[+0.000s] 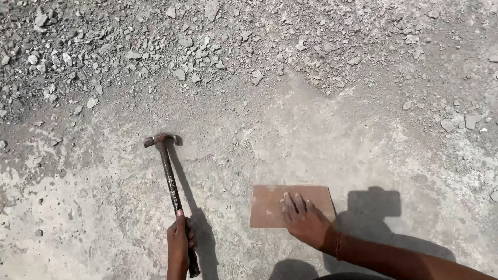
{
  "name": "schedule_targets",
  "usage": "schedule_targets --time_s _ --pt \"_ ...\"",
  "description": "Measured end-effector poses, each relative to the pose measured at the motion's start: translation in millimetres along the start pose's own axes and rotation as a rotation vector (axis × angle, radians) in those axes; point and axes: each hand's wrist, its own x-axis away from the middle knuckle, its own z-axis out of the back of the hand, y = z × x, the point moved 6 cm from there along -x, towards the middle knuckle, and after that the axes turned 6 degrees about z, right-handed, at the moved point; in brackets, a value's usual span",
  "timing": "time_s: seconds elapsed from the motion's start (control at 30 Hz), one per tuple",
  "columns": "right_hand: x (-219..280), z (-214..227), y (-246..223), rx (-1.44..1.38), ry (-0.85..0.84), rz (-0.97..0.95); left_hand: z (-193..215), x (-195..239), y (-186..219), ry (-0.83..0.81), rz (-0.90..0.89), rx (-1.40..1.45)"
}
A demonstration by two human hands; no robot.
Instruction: Using a hammer and a square object to manipulate or clear a concrete floor.
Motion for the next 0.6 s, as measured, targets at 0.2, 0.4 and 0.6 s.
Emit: schedule_targets --time_s 0.2,0.4,0.6 --pt "-99 25 97 0.498 0.266 -0.410 -11 16 22 -0.001 -0.032 -0.048" --pt "-95 89 173 0.013 0.230 -0.462 16 21 0 0.018 -0.037 -0.185" --pt "-33 8 32 0.112 0.077 -0.083 38 -31 -118 0.119 -0.257 -0.277"
